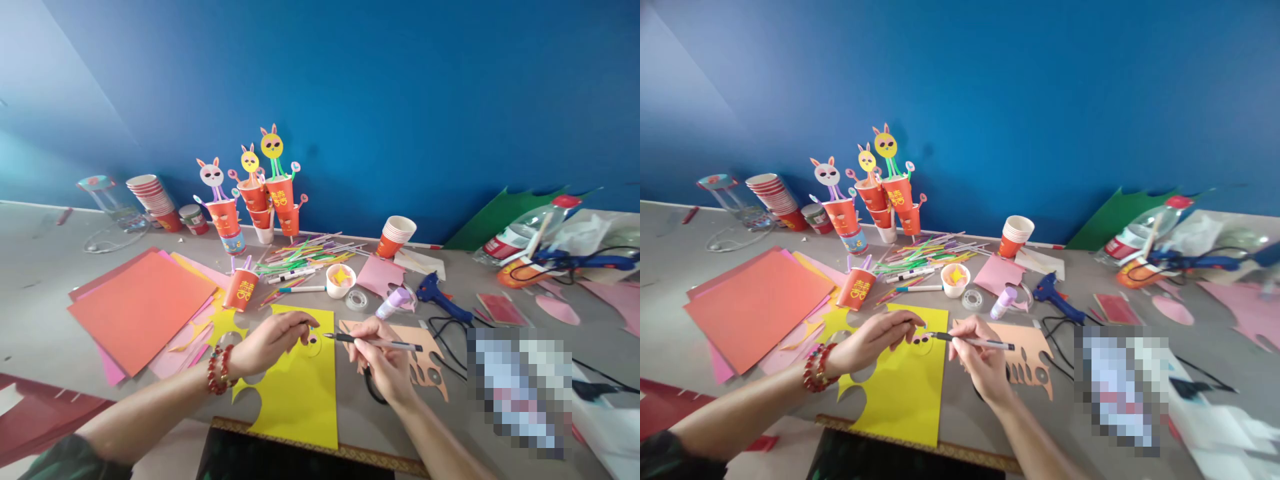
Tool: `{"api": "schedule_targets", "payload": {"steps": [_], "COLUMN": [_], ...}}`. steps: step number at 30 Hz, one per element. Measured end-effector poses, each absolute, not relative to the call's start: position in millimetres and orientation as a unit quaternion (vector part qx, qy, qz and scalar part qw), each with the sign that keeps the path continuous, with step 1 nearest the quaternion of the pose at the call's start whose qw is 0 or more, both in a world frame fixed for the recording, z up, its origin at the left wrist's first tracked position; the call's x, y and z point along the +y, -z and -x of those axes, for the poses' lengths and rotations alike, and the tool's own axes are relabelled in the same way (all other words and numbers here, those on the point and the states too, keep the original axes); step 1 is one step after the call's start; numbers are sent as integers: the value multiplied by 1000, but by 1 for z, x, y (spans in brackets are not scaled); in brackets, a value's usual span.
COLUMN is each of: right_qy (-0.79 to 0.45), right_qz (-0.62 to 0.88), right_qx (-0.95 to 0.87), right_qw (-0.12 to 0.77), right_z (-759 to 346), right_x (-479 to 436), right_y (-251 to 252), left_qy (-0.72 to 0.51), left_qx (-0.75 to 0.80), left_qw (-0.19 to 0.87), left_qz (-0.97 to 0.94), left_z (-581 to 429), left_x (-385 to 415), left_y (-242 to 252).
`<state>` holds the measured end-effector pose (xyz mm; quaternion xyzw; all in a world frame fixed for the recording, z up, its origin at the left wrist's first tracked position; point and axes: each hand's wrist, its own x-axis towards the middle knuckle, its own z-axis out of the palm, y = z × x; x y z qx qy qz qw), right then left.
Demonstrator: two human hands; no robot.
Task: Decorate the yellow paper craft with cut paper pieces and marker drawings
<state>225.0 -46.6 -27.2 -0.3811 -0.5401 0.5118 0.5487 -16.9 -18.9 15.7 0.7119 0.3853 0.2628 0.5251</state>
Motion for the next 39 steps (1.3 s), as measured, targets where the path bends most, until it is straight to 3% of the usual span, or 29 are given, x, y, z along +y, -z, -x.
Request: {"api": "schedule_targets", "payload": {"steps": [5, 14, 17, 23, 30, 39], "right_qy": [-537, -533, -545, -585, -622, -575], "right_qz": [366, 382, 369, 342, 296, 322], "right_qx": [-539, -570, -575, -550, -479, -458], "right_qw": [537, 495, 486, 489, 544, 597], "right_z": [-222, -215, -212, -213, -214, -211], "right_x": [-46, -48, -47, -44, -41, -45], "right_y": [24, 14, 15, 19, 24, 36], "left_qy": [-272, -249, -219, -215, -251, -269], "left_qx": [317, 307, 322, 359, 317, 298], "left_qw": [717, 746, 711, 493, 398, 429], "left_qz": [-558, -536, -586, -763, -823, -810], "left_z": [4, -2, -5, -20, -28, -39], "left_x": [-21, -20, -16, -11, -9, -6], "left_y": [1, -2, -11, -39, -43, -45]}}
